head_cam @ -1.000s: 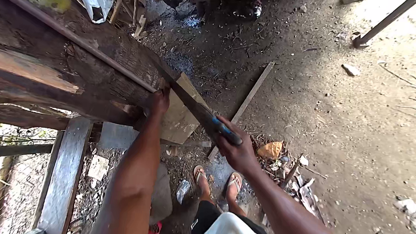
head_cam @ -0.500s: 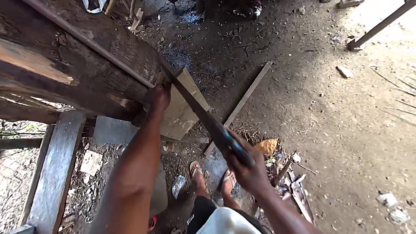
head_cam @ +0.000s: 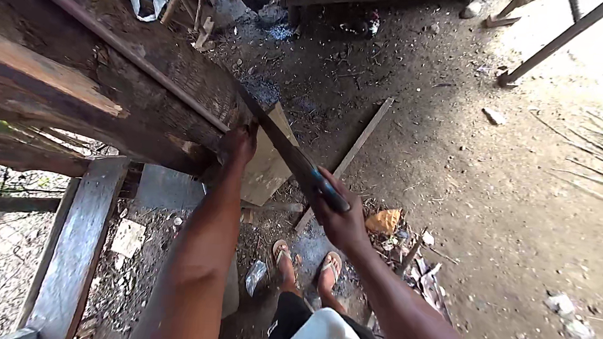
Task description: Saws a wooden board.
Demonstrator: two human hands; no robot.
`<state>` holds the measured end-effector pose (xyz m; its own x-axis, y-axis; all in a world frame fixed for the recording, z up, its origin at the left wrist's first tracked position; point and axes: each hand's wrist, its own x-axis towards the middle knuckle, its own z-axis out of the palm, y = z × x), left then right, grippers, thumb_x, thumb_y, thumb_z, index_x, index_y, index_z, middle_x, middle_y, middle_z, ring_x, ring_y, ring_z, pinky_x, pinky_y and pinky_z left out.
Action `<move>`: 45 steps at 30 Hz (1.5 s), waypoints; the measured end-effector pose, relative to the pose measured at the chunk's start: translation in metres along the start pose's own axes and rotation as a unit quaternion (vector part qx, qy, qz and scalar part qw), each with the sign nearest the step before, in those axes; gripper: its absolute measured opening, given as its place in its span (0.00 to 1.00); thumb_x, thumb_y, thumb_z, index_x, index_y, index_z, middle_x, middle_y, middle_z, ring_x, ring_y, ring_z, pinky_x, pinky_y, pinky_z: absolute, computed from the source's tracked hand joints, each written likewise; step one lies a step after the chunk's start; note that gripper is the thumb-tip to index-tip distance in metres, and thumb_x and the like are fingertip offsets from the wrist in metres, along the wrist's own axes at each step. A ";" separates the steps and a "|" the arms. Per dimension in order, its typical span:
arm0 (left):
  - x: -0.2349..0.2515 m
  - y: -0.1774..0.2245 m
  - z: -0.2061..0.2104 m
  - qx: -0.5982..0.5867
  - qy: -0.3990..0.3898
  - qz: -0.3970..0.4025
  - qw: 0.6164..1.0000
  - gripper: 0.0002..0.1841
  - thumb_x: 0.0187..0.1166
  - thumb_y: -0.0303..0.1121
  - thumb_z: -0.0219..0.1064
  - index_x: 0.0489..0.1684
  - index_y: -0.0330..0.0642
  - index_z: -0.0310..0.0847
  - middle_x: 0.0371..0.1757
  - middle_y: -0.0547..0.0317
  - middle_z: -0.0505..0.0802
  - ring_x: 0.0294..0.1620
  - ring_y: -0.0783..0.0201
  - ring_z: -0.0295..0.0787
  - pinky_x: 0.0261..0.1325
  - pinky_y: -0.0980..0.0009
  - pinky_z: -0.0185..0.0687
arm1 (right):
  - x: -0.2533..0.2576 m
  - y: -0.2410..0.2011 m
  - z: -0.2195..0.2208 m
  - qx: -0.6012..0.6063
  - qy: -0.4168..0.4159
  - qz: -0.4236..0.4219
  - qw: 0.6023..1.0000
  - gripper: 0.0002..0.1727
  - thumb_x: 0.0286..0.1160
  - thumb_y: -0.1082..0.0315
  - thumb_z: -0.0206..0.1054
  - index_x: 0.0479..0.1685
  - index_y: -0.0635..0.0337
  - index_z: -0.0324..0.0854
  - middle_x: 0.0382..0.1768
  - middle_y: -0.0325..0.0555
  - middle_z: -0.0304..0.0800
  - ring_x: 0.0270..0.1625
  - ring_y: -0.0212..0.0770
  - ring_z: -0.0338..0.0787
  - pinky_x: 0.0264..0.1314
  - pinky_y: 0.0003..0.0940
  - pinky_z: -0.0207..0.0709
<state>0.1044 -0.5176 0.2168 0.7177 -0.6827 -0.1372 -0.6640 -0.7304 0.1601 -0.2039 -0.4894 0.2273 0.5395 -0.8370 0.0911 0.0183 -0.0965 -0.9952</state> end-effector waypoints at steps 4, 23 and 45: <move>0.009 -0.004 0.001 -0.034 -0.014 0.028 0.999 0.49 0.86 0.72 0.26 0.41 0.37 0.87 0.44 0.34 0.93 0.54 0.34 0.91 0.52 0.28 0.78 | -0.055 -0.006 -0.031 -0.045 -0.003 0.000 0.999 0.30 0.76 0.70 0.67 0.81 0.62 0.75 0.62 0.42 0.93 0.46 0.29 0.93 0.50 0.30 0.91; 0.003 -0.006 -0.015 0.013 -0.126 0.067 0.990 0.30 0.76 0.50 0.76 0.65 0.33 0.80 0.54 0.30 0.91 0.58 0.31 0.89 0.60 0.28 0.80 | -0.028 0.001 -0.016 0.000 -0.007 0.002 1.000 0.30 0.76 0.72 0.67 0.81 0.64 0.75 0.60 0.45 0.93 0.40 0.32 0.92 0.43 0.32 0.91; 0.014 -0.012 -0.015 0.003 -0.120 0.055 0.991 0.28 0.77 0.51 0.74 0.64 0.36 0.82 0.54 0.33 0.92 0.59 0.32 0.89 0.61 0.28 0.78 | -0.138 -0.044 -0.085 -0.049 0.014 0.067 0.996 0.31 0.73 0.74 0.68 0.81 0.63 0.74 0.48 0.40 0.94 0.29 0.29 0.89 0.30 0.31 0.88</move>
<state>0.1256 -0.5180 0.2279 0.5714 -0.7434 -0.3476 -0.7368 -0.6513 0.1816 -0.3510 -0.4158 0.2618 0.5082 -0.8603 -0.0400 -0.1356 -0.0341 -0.9902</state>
